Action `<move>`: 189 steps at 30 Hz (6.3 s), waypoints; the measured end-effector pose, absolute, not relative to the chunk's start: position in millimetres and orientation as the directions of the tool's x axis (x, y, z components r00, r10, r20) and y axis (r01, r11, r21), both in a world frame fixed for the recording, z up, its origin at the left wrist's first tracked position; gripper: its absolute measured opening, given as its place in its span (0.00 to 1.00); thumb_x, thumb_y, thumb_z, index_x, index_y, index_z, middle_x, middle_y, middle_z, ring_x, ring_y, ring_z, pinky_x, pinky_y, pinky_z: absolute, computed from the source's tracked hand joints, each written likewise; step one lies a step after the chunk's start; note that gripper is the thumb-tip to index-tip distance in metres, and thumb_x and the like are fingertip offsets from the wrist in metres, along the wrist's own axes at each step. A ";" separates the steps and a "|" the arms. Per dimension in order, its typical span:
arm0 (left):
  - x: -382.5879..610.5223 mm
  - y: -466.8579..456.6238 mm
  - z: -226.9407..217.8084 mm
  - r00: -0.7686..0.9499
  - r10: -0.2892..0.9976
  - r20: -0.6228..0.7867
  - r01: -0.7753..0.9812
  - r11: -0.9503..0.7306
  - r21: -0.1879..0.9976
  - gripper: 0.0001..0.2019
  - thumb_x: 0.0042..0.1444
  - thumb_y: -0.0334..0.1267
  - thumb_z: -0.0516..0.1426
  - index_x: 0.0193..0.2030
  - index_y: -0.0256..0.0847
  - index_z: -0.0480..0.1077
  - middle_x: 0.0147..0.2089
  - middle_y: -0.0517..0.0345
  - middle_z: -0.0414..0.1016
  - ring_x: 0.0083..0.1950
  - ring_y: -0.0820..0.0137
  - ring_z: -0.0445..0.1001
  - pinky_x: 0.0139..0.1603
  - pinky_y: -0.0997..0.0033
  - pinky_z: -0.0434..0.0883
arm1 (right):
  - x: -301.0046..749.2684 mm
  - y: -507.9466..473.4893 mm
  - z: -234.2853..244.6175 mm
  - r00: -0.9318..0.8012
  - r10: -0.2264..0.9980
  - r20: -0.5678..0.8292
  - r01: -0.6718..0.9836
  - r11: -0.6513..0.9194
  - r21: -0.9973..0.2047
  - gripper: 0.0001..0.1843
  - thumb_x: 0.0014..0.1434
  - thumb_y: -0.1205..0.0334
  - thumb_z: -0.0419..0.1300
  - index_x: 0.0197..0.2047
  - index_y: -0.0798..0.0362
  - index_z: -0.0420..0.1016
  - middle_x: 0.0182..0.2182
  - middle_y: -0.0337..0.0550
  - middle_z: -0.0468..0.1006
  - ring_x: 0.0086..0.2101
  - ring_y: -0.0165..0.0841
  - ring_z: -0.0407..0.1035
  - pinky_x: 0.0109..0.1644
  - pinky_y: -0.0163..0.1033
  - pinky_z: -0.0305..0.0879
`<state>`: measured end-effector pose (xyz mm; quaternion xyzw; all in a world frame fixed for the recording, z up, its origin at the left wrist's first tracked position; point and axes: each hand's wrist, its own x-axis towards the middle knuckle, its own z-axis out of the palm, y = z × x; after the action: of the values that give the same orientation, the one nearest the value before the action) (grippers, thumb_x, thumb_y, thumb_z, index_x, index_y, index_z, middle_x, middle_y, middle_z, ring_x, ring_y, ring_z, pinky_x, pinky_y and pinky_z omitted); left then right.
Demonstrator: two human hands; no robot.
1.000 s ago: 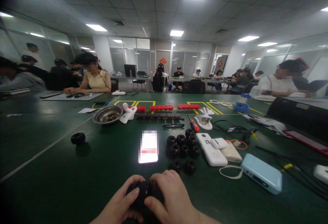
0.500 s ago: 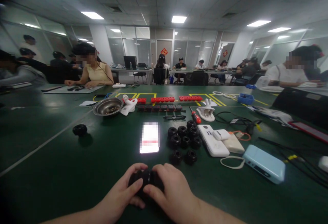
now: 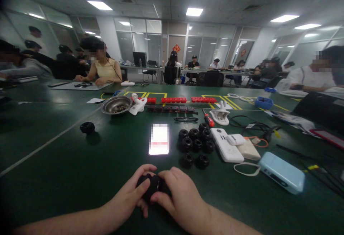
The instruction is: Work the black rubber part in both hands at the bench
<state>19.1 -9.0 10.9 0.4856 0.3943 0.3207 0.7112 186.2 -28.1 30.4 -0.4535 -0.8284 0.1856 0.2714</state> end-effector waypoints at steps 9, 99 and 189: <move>20.4 -11.2 11.1 0.458 0.869 -0.185 -0.165 0.288 0.943 0.25 0.43 0.47 0.58 0.46 0.43 0.52 0.38 0.58 0.59 0.30 0.73 0.68 0.21 0.76 0.67 | 186.7 -28.4 29.8 -0.327 0.929 0.172 0.641 0.352 -0.682 0.11 0.57 0.55 0.50 0.38 0.54 0.65 0.28 0.41 0.71 0.28 0.33 0.66 0.32 0.38 0.63; 21.7 -8.0 9.7 0.496 0.825 -0.271 -0.181 0.403 0.897 0.27 0.42 0.56 0.55 0.42 0.40 0.52 0.28 0.61 0.65 0.20 0.75 0.67 0.20 0.74 0.65 | 186.9 -30.2 31.3 -0.563 0.595 0.574 0.602 0.771 -0.208 0.19 0.52 0.71 0.53 0.48 0.49 0.59 0.45 0.45 0.71 0.45 0.38 0.63 0.55 0.54 0.53; 17.4 -7.5 20.3 0.513 0.795 -0.325 -0.098 0.430 0.898 0.28 0.43 0.51 0.56 0.47 0.40 0.50 0.32 0.58 0.64 0.23 0.73 0.70 0.22 0.71 0.67 | 183.4 -30.6 34.7 -0.514 0.737 0.439 0.612 0.673 -0.415 0.18 0.52 0.61 0.57 0.47 0.56 0.64 0.39 0.49 0.71 0.41 0.39 0.63 0.48 0.49 0.60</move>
<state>17.4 -7.5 20.3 0.4429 0.3935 0.2981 0.7484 183.4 -30.6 34.7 -0.3905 -0.8637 0.1043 0.3011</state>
